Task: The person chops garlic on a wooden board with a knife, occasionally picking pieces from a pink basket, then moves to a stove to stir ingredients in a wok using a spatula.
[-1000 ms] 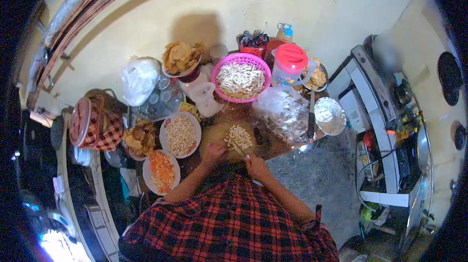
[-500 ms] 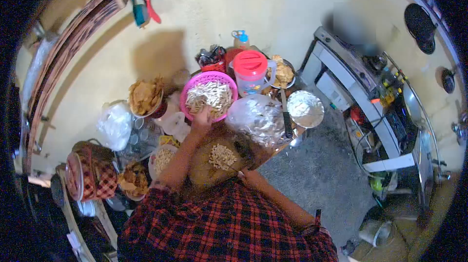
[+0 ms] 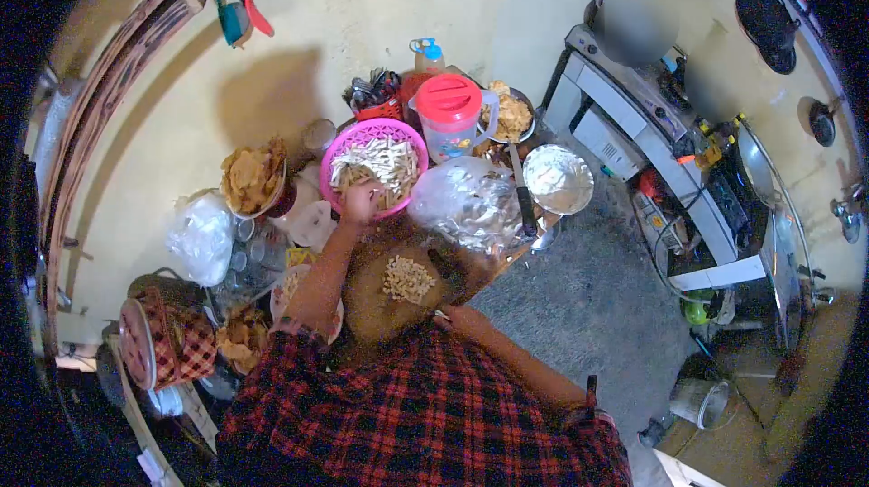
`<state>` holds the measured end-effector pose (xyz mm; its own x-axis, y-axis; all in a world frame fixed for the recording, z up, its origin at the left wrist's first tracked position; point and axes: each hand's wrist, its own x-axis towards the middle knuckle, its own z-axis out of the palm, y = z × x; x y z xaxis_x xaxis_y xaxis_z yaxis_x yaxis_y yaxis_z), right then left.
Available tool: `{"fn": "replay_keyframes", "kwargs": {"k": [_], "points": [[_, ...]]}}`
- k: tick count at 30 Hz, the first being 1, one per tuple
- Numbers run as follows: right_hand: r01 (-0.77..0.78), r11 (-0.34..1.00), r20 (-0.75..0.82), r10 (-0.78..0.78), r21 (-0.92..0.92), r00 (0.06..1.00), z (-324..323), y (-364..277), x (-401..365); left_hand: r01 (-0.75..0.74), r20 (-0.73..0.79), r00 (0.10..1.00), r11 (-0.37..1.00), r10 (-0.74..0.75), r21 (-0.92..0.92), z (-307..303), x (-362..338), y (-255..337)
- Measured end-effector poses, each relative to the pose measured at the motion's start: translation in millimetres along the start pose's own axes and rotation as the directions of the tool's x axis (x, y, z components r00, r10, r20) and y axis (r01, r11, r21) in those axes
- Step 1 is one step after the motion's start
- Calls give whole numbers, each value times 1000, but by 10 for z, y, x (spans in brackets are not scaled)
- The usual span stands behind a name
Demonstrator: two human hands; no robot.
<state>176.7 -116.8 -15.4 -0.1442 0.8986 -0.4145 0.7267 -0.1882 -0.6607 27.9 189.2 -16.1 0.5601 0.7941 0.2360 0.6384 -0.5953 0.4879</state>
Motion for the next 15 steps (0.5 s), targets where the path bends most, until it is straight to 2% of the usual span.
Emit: {"fn": "replay_keyframes", "kwargs": {"k": [2, 3, 5, 7, 8, 9, 10, 11, 13, 15], "points": [[151, 989, 78, -150, -7, 986, 26, -62, 76, -132, -334, 942, 958, 41, -256, -188, -232, 177], [163, 987, 93, -161, -12, 983, 149, 16, 138, 21, -259, 960, 948, -108, -318, -312, -429, 330], [242, 968, 49, -239, -68, 970, 480, 261, 315, -82, -312, 950, 938, -28, -336, -384, -825, 453], [220, 973, 113, -211, -69, 971, 363, 111, 331, 88, -249, 931, 829, -265, -552, -265, -1316, 515], [180, 981, 158, -167, -70, 973, 323, 31, 338, 102, -263, 922, 831, -286, -546, -195, -1544, 493], [198, 977, 179, -182, -75, 967, 351, 28, 359, 222, -206, 905, 826, -372, -518, -114, -1761, 462], [106, 990, 84, -99, -94, 992, 364, 50, 393, 336, -152, 877, 808, -456, -484, -66, -1939, 453], [12, 995, -16, -14, -103, 1000, 376, 68, 414, 347, -164, 866, 804, -473, -483, -43, -2098, 473], [51, 992, -17, -53, -119, 998, 308, 20, 378, 266, -217, 895, 858, -389, -440, 16, -2360, 545], [86, 987, -21, -90, -134, 996, 290, -54, 332, 278, -258, 883, 880, -392, -384, 102, -2504, 671]]}}
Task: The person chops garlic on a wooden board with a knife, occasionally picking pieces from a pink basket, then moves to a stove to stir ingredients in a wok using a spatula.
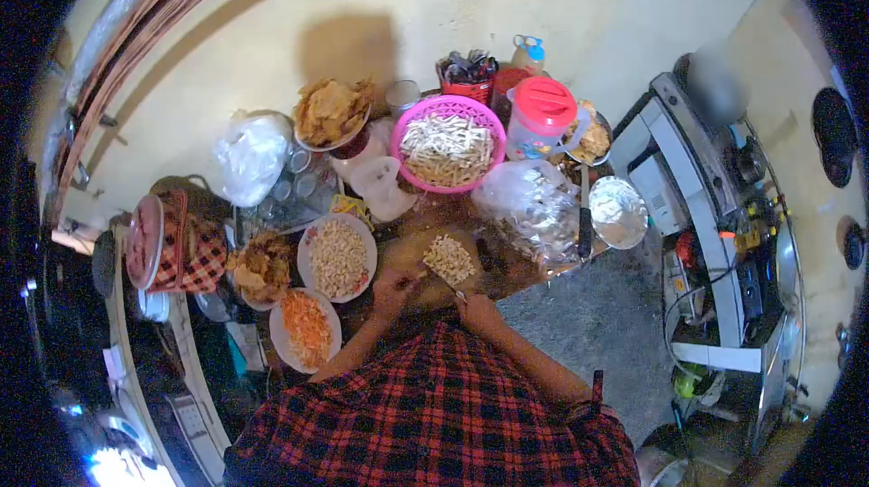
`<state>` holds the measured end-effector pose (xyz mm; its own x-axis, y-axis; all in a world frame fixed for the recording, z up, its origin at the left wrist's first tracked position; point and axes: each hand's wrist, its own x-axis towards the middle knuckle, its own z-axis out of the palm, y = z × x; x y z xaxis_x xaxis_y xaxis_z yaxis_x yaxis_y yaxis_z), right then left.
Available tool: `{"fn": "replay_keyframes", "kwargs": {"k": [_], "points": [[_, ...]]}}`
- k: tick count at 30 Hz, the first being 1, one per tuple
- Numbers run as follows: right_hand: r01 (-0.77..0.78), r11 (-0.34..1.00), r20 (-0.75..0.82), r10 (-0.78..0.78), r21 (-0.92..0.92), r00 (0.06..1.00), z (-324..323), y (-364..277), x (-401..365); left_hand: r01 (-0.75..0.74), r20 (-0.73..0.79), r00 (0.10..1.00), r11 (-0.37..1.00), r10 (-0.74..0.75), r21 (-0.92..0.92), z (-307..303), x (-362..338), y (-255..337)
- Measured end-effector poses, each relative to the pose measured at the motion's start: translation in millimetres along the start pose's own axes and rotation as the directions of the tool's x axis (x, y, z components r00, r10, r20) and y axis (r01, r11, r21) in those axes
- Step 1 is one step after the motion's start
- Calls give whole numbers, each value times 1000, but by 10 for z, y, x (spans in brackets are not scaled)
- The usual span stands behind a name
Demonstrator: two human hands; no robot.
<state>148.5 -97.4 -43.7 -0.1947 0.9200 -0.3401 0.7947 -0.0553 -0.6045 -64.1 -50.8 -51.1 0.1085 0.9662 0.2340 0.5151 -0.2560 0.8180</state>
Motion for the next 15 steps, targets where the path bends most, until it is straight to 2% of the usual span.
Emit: {"fn": "replay_keyframes", "kwargs": {"k": [2, 4, 6, 9, 11, 15], "points": [[-4, 1000, -62, 5, 19, 998, 19, -61, -22, -11, -35, 999, 998, 14, 58, 13, -93, 34], [26, 1000, -53, -26, 8, 998, 60, -77, -20, -38, 71, 997, 977, 24, 211, -6, -160, 88], [54, 999, -50, -54, 0, 997, 50, -115, -33, -41, 85, 996, 978, 24, 206, 101, -242, -46], [1, 1000, -2, -1, 4, 1000, -16, -193, -69, -60, 107, 993, 974, 38, 216, 125, -302, -56], [42, 998, -51, -44, -38, 998, -48, -237, -93, -71, 117, 992, 971, 45, 227, 134, -306, -39], [11, 996, 4, -11, -87, 1000, -78, -278, -128, -148, 85, 987, 967, 133, 208, 160, -303, -80]]}}
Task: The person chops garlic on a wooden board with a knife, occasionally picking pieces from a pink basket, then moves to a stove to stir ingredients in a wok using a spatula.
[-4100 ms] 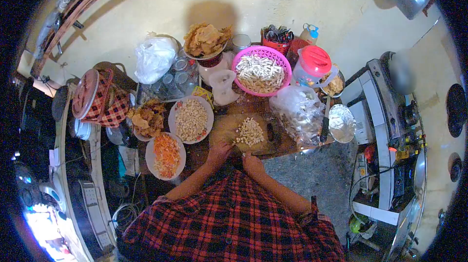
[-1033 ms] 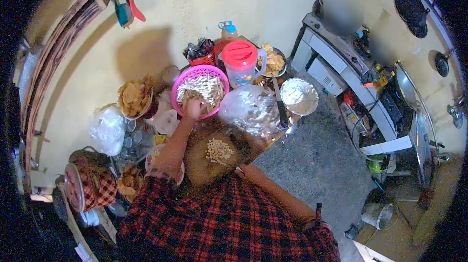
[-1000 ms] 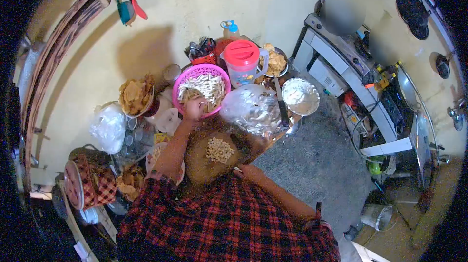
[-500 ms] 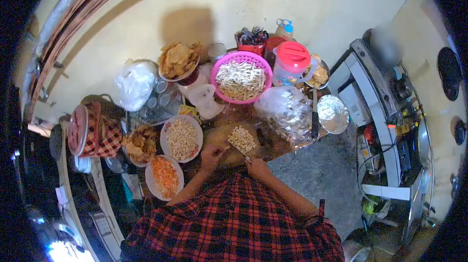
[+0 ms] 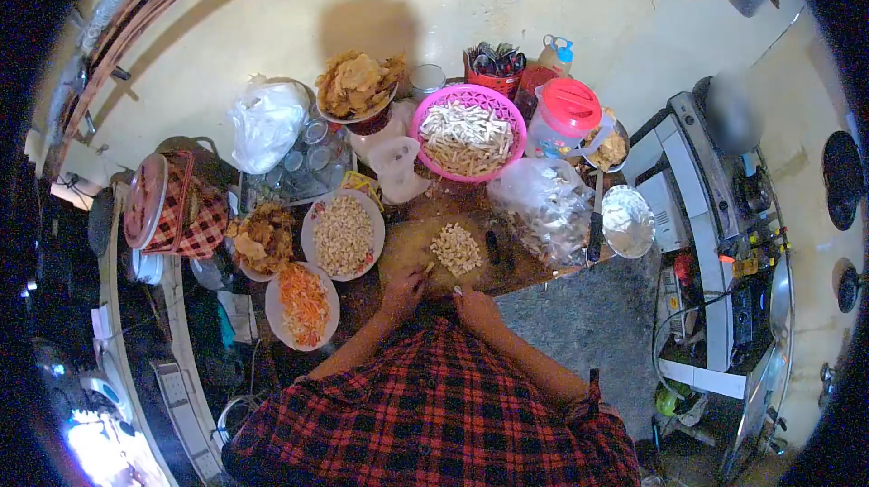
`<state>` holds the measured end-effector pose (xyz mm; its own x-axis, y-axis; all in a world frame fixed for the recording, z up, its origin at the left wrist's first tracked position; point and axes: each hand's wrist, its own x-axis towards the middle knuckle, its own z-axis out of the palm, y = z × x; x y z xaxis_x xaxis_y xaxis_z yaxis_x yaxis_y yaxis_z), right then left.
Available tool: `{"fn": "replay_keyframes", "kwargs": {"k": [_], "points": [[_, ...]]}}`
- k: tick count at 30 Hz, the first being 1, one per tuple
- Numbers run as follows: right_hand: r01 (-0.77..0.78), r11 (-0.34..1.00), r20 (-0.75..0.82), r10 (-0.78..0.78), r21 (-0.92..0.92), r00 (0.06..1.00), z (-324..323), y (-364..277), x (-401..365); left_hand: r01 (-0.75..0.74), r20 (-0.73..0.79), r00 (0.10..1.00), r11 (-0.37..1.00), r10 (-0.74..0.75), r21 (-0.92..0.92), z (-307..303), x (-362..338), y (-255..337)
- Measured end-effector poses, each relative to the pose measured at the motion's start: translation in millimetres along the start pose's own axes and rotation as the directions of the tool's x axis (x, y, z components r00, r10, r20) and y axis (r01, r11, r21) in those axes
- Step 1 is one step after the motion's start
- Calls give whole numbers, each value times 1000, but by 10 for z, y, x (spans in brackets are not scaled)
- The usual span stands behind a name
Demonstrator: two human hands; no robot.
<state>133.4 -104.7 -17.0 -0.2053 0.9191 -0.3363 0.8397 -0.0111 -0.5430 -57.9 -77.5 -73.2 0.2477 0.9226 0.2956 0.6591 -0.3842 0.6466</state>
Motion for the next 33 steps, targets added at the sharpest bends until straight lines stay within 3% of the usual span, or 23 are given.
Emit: {"fn": "replay_keyframes", "kwargs": {"k": [11, 13, 30, 33], "points": [[-75, 996, 16, 76, -40, 997, 179, 67, 120, 72, 35, 997, 997, -72, 12, -35, 16, 67], [-24, 999, -5, 24, -31, 1000, 120, 36, 60, -18, -13, 1000, 1000, 18, 7, -91, 50, 111], [7, 999, 51, -5, -44, 999, 203, 85, 82, 100, -16, 995, 995, -100, -9, -46, -29, 86], [-5, 993, 29, 9, -122, 1000, 305, 102, 154, 88, -28, 996, 996, -89, -12, -70, -32, 97]]}}
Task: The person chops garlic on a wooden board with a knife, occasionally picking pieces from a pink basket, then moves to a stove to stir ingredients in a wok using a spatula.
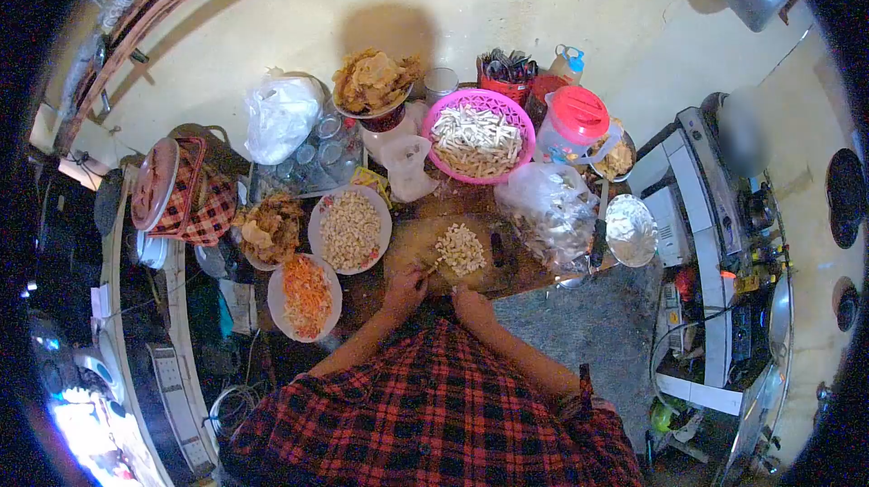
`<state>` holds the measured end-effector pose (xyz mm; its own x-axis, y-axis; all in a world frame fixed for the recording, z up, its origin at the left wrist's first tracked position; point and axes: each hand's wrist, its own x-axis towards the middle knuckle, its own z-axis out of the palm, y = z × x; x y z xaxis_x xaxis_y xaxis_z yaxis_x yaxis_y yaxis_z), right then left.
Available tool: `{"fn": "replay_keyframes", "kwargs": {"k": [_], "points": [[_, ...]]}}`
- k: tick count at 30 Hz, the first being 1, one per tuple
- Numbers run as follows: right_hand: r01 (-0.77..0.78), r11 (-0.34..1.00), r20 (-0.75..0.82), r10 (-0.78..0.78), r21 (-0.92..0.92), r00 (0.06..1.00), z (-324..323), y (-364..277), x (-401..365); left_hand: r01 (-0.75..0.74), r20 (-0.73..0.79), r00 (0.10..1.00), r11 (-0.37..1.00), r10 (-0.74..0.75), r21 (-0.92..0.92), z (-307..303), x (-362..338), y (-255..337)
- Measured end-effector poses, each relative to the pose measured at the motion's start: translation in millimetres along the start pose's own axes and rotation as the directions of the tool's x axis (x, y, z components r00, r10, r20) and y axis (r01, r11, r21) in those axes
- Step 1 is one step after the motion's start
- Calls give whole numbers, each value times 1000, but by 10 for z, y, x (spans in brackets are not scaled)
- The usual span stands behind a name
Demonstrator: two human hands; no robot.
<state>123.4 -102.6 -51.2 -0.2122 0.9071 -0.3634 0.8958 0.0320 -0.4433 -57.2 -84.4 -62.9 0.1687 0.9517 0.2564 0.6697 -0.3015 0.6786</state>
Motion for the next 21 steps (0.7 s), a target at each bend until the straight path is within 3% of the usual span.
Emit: {"fn": "replay_keyframes", "kwargs": {"k": [2, 8, 10, 14, 18, 21], "points": [[0, 997, -16, 2, 82, 1000, -43, -34, -28, -5, 4, 1000, 1000, 4, 12, 17, -20, -21], [-48, 996, 33, 45, 79, 998, -54, -79, -74, -10, -44, 999, 1000, 12, 27, 20, -33, -47], [-3, 997, 1, 3, 72, 1000, -29, -84, -35, 126, 59, 990, 992, -127, 26, -76, -9, 48], [20, 997, -60, -15, 81, 998, -12, -112, -33, 70, 46, 997, 997, -70, -10, -83, 10, 31], [-30, 998, -7, 30, 51, 1000, -24, -124, -79, 62, 37, 997, 994, -65, 90, 0, -26, -34], [45, 998, -22, -44, 34, 999, 2, -105, -37, 57, 24, 998, 993, -60, 103, -15, -8, -15]]}}
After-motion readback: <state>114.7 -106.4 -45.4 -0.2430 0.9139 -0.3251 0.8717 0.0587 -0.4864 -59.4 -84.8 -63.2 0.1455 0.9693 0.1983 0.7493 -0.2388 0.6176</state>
